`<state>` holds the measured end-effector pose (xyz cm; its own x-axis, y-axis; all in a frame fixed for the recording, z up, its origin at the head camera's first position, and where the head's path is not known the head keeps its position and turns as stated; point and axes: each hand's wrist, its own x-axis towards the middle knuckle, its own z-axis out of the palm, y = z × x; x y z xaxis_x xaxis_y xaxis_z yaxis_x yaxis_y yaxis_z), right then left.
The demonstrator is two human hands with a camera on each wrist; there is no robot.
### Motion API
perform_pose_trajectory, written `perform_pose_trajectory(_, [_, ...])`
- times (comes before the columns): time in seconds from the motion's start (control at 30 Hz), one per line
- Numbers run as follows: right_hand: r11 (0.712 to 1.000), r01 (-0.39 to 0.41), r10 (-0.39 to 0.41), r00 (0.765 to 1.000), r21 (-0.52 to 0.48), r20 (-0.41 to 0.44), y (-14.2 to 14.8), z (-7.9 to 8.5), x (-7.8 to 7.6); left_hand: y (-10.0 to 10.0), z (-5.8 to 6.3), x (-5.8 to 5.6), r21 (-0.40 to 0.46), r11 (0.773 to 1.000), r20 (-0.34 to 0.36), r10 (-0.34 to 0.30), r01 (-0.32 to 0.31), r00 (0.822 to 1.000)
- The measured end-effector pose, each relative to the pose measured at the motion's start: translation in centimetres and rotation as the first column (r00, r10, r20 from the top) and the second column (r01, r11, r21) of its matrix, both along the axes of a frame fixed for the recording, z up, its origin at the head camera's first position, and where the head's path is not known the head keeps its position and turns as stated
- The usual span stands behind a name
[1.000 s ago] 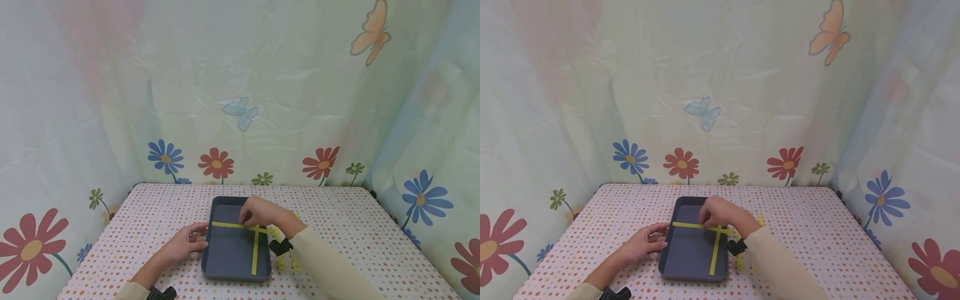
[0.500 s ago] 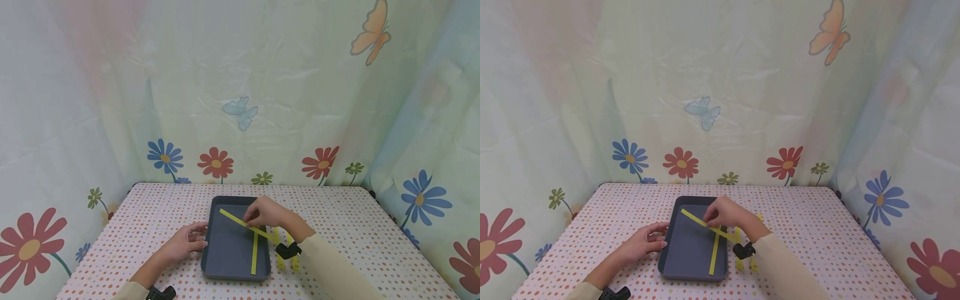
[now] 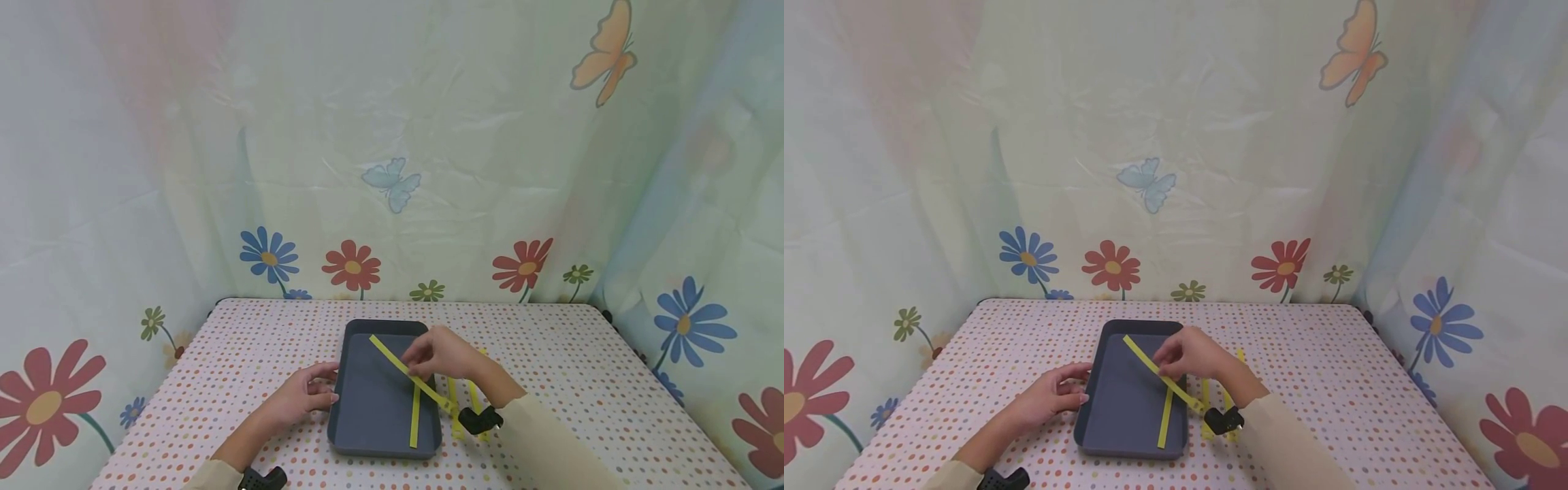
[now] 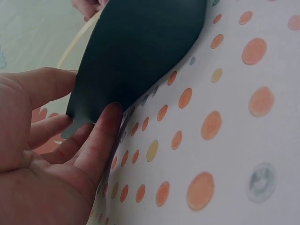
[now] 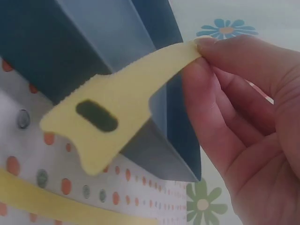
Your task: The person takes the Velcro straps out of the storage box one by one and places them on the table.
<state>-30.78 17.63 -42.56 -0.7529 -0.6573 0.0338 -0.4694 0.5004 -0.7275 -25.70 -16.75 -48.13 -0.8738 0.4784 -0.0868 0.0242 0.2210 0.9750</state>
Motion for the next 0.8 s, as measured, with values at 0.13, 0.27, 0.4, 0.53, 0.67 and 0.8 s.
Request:
perform_pose_trajectory(0.13, [0.999, 0.021, -0.020, 0.999, -0.037, 0.029, 0.3, -0.4, 0.3, 0.0, -0.1, -0.1, -0.001, 1.000, -0.001, -0.001, 0.001, 1.000])
perform_pose_trajectory(0.27, [0.996, 0.043, -0.038, 0.997, -0.078, 0.064, 0.6, -0.6, 0.5, 0.0, 0.0, -0.1, -0.010, 1.000, -0.004, 0.000, 0.000, 1.000])
perform_pose_trajectory(0.4, [0.989, 0.062, -0.047, 0.992, -0.131, 0.113, 0.9, -0.7, 0.7, 0.0, 0.1, 0.0, -0.021, 1.000, -0.001, 0.005, -0.005, 1.000])
perform_pose_trajectory(0.53, [0.983, 0.078, -0.054, 0.989, -0.169, 0.140, 1.2, -0.7, 1.1, 0.1, 0.3, 0.1, -0.023, 1.000, 0.006, 0.006, -0.006, 1.000])
perform_pose_trajectory(0.67, [0.976, 0.115, -0.085, 0.984, -0.188, 0.157, 1.5, -0.7, 1.5, 0.1, 0.3, 0.1, -0.023, 1.000, 0.004, 0.005, -0.005, 1.000])
perform_pose_trajectory(0.8, [0.965, 0.149, -0.113, 0.978, -0.214, 0.173, 1.8, -0.9, 1.9, 0.1, 0.2, 0.0, -0.033, 0.999, 0.009, 0.010, -0.009, 1.000])
